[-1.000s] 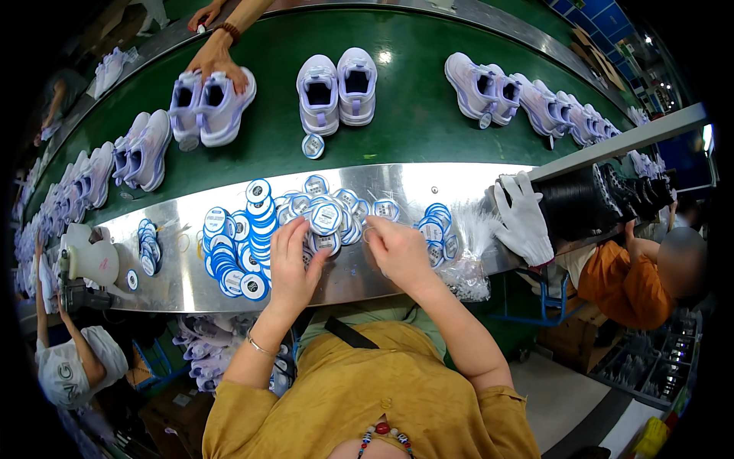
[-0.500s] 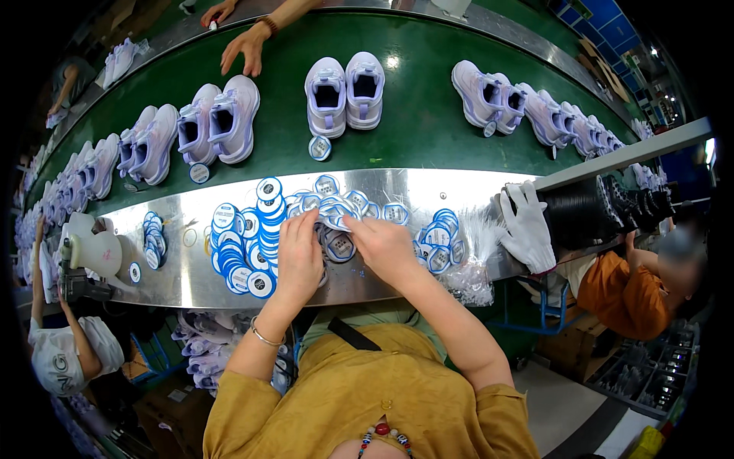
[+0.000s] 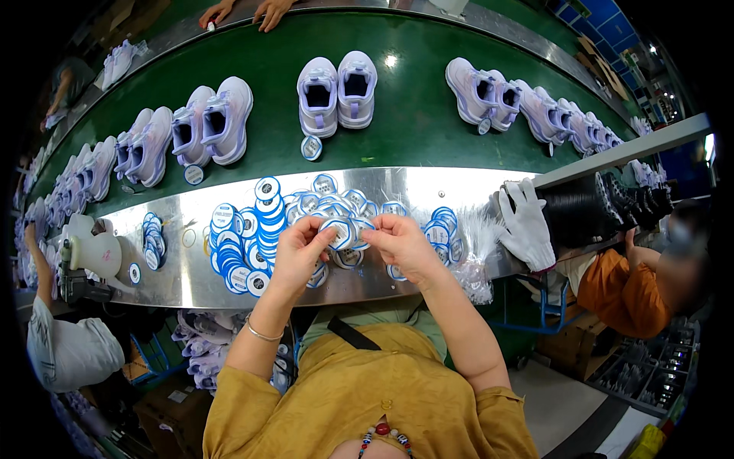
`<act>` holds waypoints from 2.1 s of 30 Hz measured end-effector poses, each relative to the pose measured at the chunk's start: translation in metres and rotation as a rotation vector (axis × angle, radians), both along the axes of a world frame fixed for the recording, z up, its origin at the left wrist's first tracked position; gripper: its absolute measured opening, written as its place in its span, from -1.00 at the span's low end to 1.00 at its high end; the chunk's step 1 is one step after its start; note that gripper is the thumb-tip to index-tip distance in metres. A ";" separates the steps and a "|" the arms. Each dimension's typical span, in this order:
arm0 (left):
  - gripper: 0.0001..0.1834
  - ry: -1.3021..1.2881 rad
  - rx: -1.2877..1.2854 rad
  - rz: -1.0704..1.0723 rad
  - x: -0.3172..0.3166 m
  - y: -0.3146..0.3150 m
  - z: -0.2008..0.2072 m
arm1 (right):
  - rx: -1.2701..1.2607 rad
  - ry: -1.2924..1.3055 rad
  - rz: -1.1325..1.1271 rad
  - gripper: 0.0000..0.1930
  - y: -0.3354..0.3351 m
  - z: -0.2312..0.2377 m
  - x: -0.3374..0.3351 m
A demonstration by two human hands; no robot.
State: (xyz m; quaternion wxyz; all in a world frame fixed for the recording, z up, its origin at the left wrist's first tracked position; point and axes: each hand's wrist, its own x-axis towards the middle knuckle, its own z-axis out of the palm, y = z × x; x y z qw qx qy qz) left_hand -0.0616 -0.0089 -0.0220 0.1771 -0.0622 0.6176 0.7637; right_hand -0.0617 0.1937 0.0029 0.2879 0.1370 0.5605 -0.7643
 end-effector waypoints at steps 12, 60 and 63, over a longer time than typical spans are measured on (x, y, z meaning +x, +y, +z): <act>-0.73 0.823 -1.003 0.046 0.000 -0.010 -0.004 | 0.188 0.094 -0.042 -0.89 0.001 -0.009 0.013; -0.92 0.038 0.120 0.008 0.076 0.004 0.004 | 0.640 0.788 0.085 -0.86 -0.039 0.010 0.078; -0.93 0.047 0.075 -0.014 0.079 -0.004 0.005 | 0.488 0.596 0.236 -0.84 -0.038 0.017 0.072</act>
